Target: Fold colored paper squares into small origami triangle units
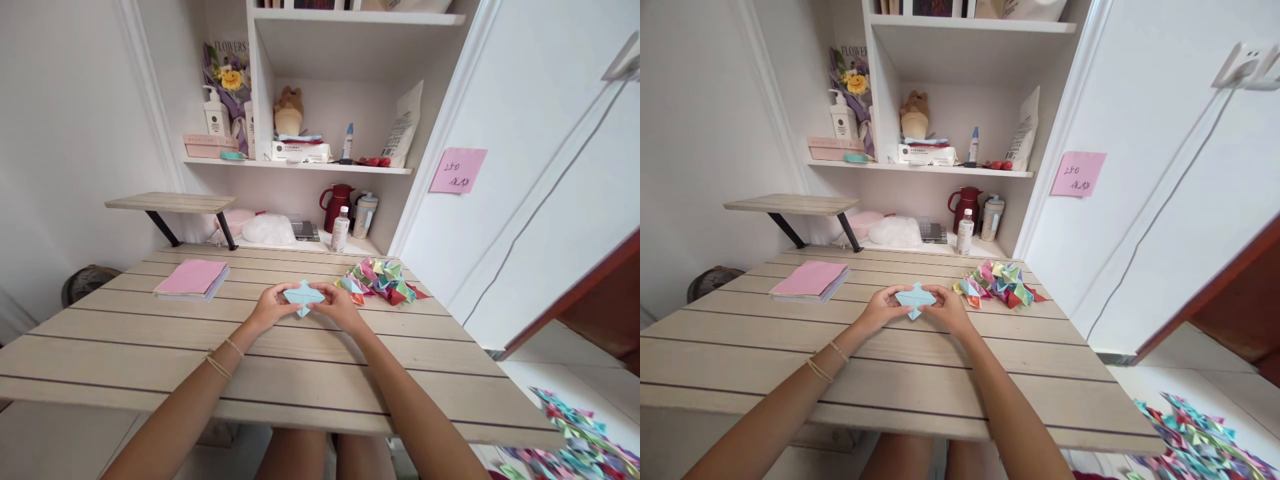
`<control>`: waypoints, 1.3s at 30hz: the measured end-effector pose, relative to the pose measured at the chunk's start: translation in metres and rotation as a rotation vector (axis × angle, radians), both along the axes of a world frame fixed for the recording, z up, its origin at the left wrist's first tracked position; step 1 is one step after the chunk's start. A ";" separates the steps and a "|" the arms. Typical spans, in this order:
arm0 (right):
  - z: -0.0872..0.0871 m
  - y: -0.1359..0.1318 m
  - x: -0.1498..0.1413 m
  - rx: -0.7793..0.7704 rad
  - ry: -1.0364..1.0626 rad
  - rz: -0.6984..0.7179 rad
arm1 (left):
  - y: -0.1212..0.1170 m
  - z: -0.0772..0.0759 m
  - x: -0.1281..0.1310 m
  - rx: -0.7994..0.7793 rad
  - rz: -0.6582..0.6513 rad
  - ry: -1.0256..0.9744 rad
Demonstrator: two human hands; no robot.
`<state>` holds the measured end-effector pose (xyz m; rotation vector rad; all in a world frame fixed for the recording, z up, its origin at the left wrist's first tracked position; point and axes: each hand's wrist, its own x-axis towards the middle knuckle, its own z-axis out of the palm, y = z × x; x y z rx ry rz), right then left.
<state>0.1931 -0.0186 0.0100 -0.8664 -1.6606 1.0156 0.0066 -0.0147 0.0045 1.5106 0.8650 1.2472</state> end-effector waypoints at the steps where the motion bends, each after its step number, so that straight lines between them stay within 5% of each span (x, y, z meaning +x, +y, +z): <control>1: 0.000 0.000 0.000 0.033 -0.048 -0.039 | 0.000 -0.001 0.000 0.005 0.011 0.011; 7: -0.001 0.001 0.002 0.287 -0.232 -0.192 | 0.007 -0.005 -0.005 0.098 0.140 0.178; 12: 0.000 -0.004 -0.004 0.307 -0.198 -0.174 | 0.002 -0.004 0.001 -0.036 0.014 0.051; 21: -0.006 -0.003 -0.006 0.009 -0.187 -0.056 | -0.006 0.004 0.000 0.089 0.052 0.245; 29: -0.008 -0.003 -0.005 -0.044 -0.194 0.031 | -0.010 0.002 0.003 0.228 0.055 0.334; 39: -0.004 0.003 -0.005 -0.282 0.209 0.023 | -0.008 0.001 0.003 0.070 -0.056 0.219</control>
